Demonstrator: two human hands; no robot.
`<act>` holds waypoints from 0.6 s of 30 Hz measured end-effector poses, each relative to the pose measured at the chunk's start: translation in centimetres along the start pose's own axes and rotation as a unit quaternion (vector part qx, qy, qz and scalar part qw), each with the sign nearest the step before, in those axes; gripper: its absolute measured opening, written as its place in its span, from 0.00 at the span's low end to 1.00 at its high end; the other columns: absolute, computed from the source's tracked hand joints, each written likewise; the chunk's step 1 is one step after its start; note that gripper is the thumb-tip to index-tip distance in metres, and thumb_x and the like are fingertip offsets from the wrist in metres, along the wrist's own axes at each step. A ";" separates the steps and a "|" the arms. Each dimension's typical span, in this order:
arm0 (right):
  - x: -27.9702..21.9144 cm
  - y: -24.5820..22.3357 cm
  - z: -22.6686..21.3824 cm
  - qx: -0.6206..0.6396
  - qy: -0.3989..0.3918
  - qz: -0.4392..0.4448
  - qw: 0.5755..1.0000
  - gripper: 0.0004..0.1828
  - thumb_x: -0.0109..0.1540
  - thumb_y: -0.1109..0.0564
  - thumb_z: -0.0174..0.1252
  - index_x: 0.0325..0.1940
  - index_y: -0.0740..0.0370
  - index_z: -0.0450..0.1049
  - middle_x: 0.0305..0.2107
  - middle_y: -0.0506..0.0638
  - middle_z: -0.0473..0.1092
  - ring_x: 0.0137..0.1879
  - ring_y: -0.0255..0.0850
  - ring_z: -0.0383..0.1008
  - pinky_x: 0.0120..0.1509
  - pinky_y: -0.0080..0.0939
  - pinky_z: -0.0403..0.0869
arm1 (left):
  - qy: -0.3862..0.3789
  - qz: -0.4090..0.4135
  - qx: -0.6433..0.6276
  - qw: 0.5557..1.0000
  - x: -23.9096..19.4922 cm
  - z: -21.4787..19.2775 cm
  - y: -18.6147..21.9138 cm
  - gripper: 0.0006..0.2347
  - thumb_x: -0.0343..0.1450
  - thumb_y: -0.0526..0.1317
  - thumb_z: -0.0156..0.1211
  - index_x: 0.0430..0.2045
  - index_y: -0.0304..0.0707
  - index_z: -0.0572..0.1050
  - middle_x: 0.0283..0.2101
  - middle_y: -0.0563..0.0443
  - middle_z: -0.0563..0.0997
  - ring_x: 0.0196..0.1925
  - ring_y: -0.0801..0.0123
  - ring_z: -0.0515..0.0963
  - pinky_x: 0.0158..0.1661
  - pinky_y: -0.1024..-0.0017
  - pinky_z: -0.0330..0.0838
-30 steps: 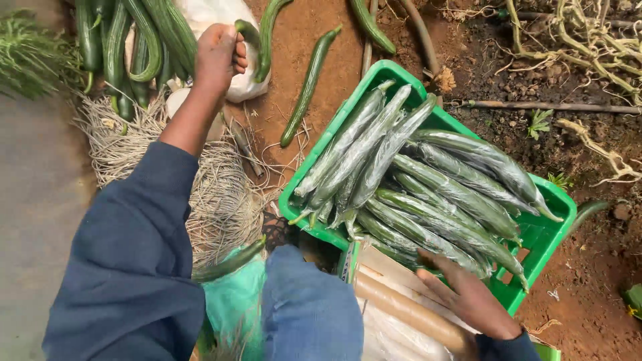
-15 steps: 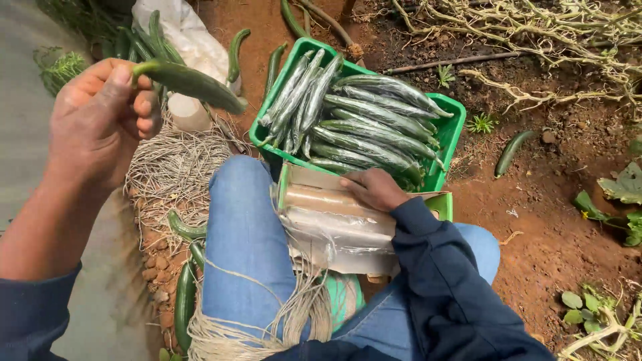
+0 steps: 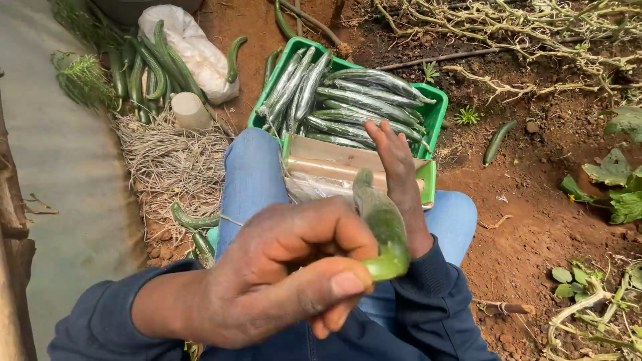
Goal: Wrapping harvested cucumbers in plastic film and organizing them into a crate.
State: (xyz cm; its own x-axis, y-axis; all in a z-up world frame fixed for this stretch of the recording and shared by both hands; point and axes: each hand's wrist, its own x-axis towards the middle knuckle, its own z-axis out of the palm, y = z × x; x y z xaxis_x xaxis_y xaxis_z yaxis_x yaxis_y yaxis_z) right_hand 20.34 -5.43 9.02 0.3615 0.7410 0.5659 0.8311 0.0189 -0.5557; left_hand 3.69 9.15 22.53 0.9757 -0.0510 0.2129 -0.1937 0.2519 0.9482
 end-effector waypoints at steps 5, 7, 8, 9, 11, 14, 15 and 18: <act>-5.3 -0.5 -3.4 0.089 0.203 0.176 0.959 0.10 0.61 0.61 0.63 0.46 0.55 0.72 0.30 0.45 0.69 0.32 0.29 0.68 0.44 0.26 0.67 | -0.158 0.043 -0.010 0.986 1.4 0.9 -5.9 0.19 0.73 0.55 0.43 0.38 0.37 0.70 0.36 0.54 0.74 0.37 0.71 0.75 0.43 0.75 0.72; -6.1 -2.8 -5.9 0.340 0.323 0.360 0.806 0.12 0.54 0.61 0.58 0.39 0.63 0.67 0.13 0.49 0.54 0.16 0.33 0.54 0.25 0.33 0.63 | 0.087 0.051 0.513 0.852 0.7 -0.9 -13.4 0.16 0.66 0.58 0.60 0.25 0.47 0.68 0.19 0.60 0.70 0.19 0.70 0.69 0.18 0.66 0.56; -8.3 -2.1 -4.7 0.340 0.324 0.363 0.805 0.12 0.54 0.61 0.58 0.39 0.63 0.67 0.13 0.49 0.54 0.16 0.33 0.54 0.25 0.33 0.63 | 0.085 0.049 0.512 0.853 -0.9 -2.2 -17.1 0.16 0.66 0.58 0.60 0.25 0.47 0.68 0.19 0.60 0.70 0.19 0.70 0.69 0.18 0.66 0.56; -10.5 -1.4 -3.8 0.378 0.370 0.395 0.751 0.08 0.56 0.63 0.58 0.37 0.61 0.67 0.16 0.47 0.57 0.16 0.31 0.55 0.25 0.31 0.62 | 0.115 -0.012 0.607 0.786 -2.1 -3.5 -21.0 0.20 0.62 0.63 0.60 0.25 0.48 0.68 0.23 0.58 0.72 0.21 0.63 0.73 0.16 0.62 0.59; -13.6 -0.4 -0.7 0.411 0.418 0.426 0.689 0.06 0.58 0.65 0.57 0.36 0.59 0.68 0.19 0.46 0.61 0.17 0.28 0.55 0.24 0.30 0.60 | 0.137 -0.070 0.689 0.708 -3.2 -5.1 -26.2 0.25 0.59 0.69 0.59 0.25 0.48 0.67 0.26 0.56 0.73 0.22 0.55 0.76 0.15 0.58 0.62; -15.8 -0.6 4.6 0.328 0.481 0.529 0.617 0.15 0.52 0.65 0.61 0.43 0.68 0.71 0.30 0.51 0.65 0.31 0.35 0.66 0.25 0.29 0.64 | 0.120 -0.081 0.749 0.646 -3.3 -5.1 -29.0 0.30 0.52 0.71 0.65 0.25 0.44 0.66 0.26 0.53 0.70 0.22 0.59 0.73 0.15 0.62 0.61; -15.8 -0.7 5.9 0.335 0.482 0.523 0.618 0.17 0.55 0.67 0.57 0.48 0.73 0.67 0.44 0.59 0.61 0.48 0.49 0.62 0.47 0.45 0.66 | 0.109 -0.076 0.736 0.664 -2.9 -5.1 -29.3 0.24 0.51 0.61 0.70 0.23 0.42 0.69 0.24 0.54 0.70 0.23 0.60 0.75 0.18 0.63 0.67; -16.1 1.0 8.8 0.306 0.509 0.510 0.622 0.17 0.58 0.69 0.56 0.51 0.73 0.66 0.57 0.63 0.61 0.66 0.55 0.61 0.68 0.53 0.69 | 0.095 -0.065 0.711 0.694 -2.8 -5.3 -29.5 0.13 0.55 0.45 0.72 0.19 0.39 0.73 0.21 0.54 0.71 0.22 0.61 0.77 0.20 0.66 0.71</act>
State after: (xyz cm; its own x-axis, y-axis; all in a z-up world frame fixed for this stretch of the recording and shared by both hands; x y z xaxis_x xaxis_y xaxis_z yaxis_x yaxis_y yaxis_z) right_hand 11.62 -11.47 -6.01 0.9083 -0.2268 -0.3515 -0.2536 0.3695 -0.8939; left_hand 7.25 7.02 -7.32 0.9642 0.1774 0.1972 0.1232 -0.9579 0.2594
